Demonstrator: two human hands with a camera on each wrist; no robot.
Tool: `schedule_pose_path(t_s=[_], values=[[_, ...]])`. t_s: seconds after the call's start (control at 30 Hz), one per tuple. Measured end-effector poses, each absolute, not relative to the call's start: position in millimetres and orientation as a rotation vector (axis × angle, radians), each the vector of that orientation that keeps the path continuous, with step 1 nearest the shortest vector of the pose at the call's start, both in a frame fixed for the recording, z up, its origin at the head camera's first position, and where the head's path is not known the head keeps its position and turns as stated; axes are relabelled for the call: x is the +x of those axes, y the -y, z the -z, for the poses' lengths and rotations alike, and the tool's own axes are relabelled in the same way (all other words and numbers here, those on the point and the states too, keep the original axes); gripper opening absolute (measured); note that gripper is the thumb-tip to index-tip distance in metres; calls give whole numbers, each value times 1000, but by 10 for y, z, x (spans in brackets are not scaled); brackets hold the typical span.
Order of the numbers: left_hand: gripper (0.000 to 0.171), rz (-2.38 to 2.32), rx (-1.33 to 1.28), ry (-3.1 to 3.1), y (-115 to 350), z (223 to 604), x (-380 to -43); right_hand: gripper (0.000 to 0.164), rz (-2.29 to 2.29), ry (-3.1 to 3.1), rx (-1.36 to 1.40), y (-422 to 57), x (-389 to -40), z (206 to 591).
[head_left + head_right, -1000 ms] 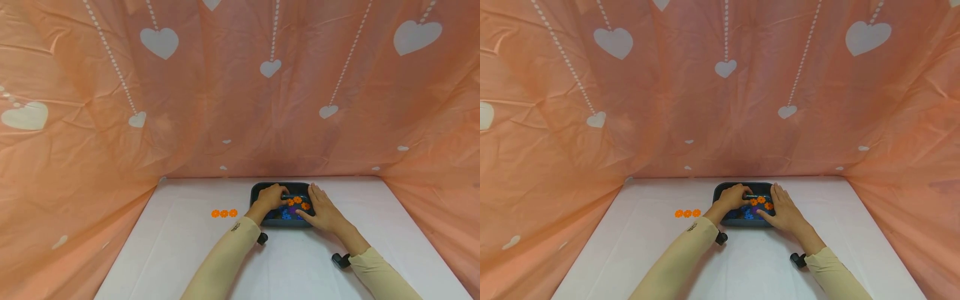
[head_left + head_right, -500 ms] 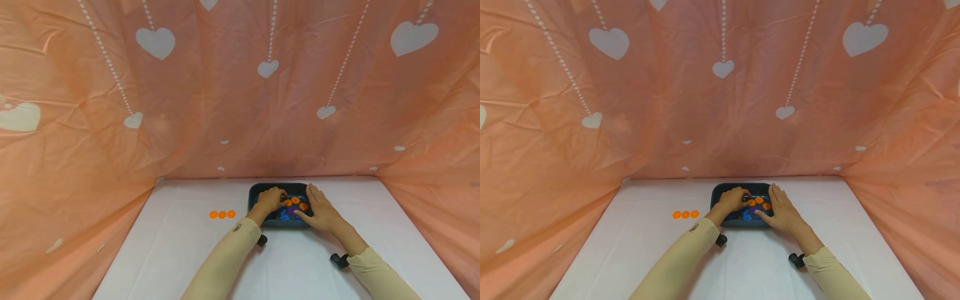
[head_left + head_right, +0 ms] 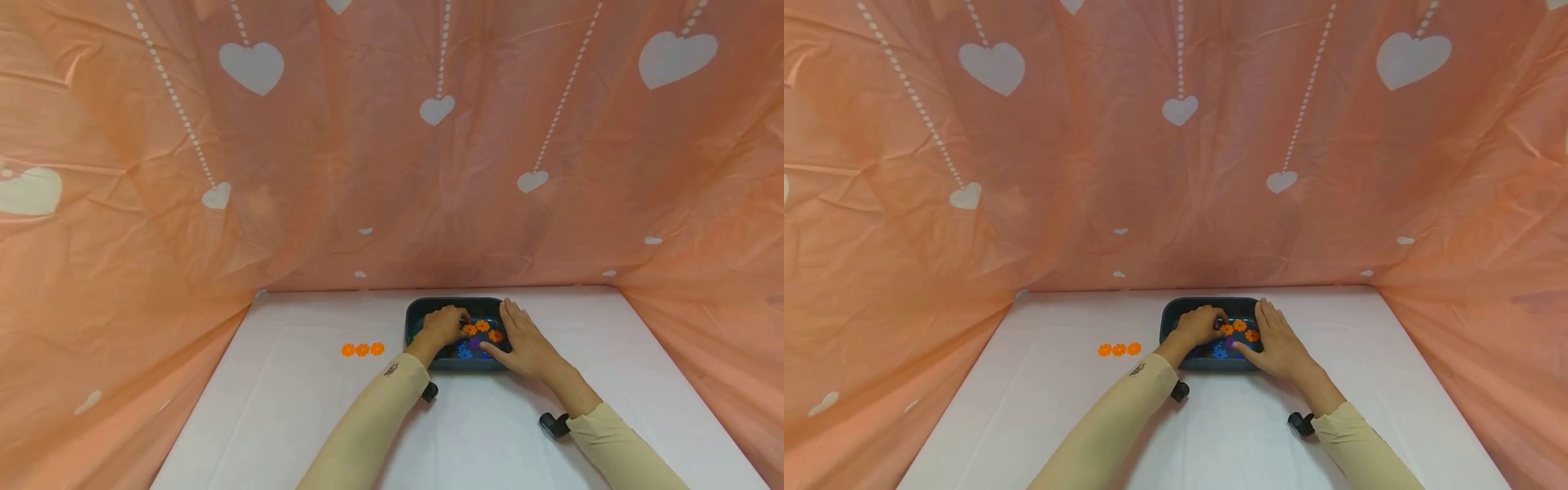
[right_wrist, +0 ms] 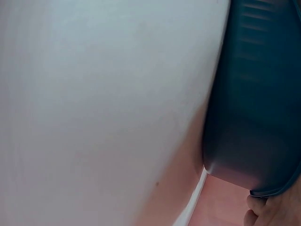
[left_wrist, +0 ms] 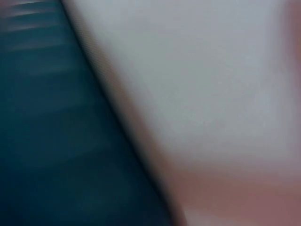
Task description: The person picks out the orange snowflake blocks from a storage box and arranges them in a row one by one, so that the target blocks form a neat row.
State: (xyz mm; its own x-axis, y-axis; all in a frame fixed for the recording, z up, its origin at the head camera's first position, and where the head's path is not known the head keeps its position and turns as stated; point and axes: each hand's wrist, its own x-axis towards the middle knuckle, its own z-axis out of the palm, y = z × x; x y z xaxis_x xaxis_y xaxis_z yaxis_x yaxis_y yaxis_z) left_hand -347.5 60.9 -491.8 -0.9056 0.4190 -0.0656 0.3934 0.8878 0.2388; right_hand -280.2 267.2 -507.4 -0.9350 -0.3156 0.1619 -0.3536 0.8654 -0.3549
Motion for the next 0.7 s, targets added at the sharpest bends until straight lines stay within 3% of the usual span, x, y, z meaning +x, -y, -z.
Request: schedule_pose_path(t_s=[0.7], values=[[29,-365,582,-2879,-660,4940,-3516,105,-581,2908,543,-2679,-2810,5095]])
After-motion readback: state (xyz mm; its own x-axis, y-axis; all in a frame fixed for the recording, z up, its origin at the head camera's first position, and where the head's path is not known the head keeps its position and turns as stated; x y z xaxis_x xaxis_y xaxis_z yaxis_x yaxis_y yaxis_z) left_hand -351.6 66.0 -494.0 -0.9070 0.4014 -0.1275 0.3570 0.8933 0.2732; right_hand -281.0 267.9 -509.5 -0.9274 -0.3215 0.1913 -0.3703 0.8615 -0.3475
